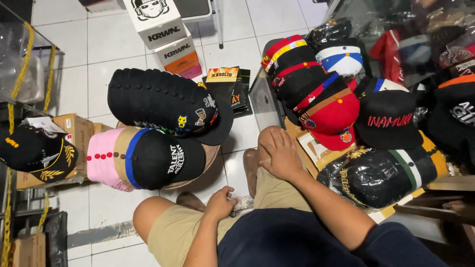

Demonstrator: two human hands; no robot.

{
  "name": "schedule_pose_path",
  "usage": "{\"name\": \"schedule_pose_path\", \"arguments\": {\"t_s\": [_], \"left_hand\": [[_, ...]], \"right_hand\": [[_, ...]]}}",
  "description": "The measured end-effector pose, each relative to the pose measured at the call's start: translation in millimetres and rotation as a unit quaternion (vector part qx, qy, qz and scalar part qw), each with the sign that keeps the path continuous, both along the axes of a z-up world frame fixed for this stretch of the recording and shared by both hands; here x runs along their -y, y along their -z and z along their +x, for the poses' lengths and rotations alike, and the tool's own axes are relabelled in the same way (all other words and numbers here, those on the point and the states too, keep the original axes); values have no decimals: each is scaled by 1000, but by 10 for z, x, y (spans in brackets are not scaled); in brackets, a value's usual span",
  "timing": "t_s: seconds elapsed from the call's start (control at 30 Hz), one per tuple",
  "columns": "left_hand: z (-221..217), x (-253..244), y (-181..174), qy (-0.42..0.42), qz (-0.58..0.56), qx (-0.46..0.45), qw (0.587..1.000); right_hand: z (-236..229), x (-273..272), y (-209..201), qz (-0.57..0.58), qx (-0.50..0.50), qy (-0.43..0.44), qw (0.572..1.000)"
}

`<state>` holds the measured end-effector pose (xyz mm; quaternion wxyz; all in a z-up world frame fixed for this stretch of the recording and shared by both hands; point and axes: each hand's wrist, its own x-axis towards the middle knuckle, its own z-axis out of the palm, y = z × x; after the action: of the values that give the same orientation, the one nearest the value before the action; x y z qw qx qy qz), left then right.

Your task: The person sits on the floor and sorts through a large pile of baseball caps. They pick up individual caps, inspect them, and place them into a neat stack on a wooden stool. The person also handles a plastic-wrapped cap towards the end.

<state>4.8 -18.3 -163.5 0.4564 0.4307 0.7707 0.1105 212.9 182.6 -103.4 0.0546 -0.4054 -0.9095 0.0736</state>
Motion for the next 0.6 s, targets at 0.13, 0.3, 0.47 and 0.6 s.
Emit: {"name": "schedule_pose_path", "arguments": {"t_s": [0.13, 0.3, 0.47, 0.6], "left_hand": [[1, -14, 14, -16, 18, 9, 1000], [10, -5, -14, -18, 14, 1, 1000], [-5, -3, 6, -13, 5, -3, 1000], [3, -22, -94, -24, -4, 4, 1000]], "right_hand": [[2, -17, -11, 11, -10, 11, 1000], [-18, -40, -25, -7, -3, 12, 1000], [-31, -49, -8, -9, 1, 19, 1000], [-10, -53, 16, -3, -13, 17, 1000]]}}
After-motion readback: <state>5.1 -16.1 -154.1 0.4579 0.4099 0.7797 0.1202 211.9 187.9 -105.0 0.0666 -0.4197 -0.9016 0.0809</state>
